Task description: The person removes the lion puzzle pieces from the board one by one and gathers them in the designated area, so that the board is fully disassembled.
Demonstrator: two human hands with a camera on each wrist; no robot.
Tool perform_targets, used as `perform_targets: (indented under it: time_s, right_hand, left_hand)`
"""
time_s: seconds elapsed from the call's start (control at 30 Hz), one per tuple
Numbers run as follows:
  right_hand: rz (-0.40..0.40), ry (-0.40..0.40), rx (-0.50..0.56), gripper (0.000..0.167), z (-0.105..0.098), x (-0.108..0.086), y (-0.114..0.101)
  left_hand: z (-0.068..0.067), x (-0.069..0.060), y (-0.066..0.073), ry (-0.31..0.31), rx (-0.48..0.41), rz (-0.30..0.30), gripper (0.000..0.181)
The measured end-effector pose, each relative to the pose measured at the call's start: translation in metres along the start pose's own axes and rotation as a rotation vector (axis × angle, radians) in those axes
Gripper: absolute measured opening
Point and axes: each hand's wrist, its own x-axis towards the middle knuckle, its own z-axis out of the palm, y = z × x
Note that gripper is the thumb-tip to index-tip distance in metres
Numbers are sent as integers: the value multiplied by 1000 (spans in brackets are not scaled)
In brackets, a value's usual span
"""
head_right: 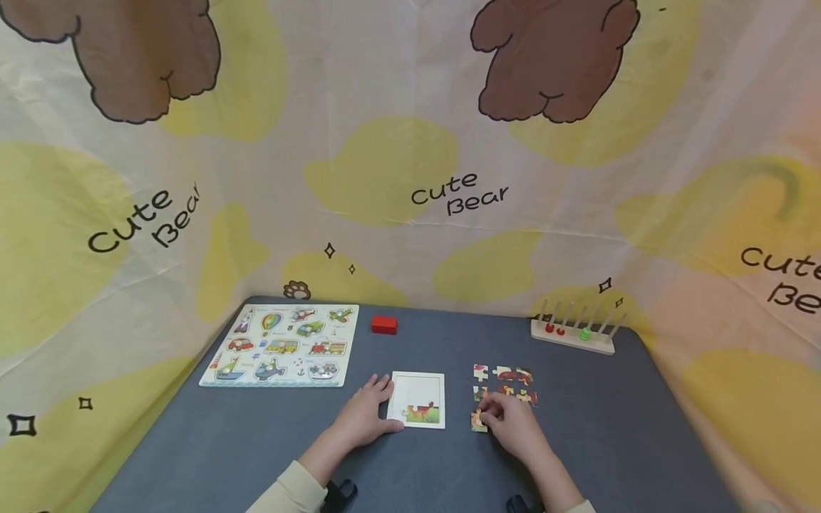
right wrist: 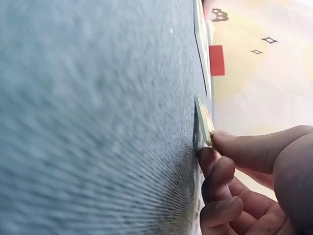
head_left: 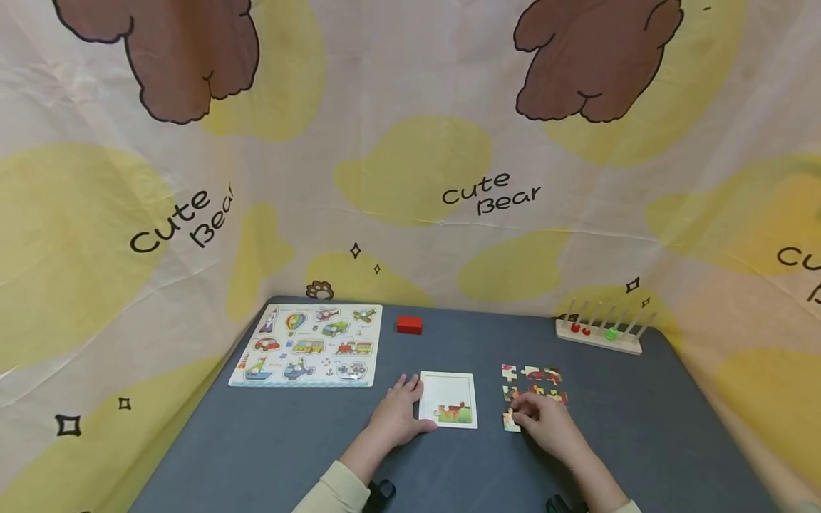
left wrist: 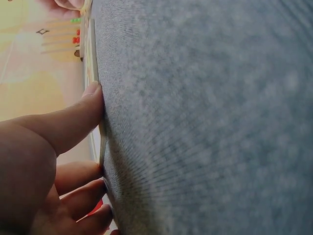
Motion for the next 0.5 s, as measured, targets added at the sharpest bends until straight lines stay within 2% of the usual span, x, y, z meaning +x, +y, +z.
perform_targets:
  time_s: [0.23,0.5]
  right_hand:
    - [14,10,-93,10,-6,6,-14]
    - [-13,9,-12,13,-4,10,-37]
  left_hand:
    - [0,1,-1,7,-6,-4,86]
    - [1,2,0,-3,10,-6,86]
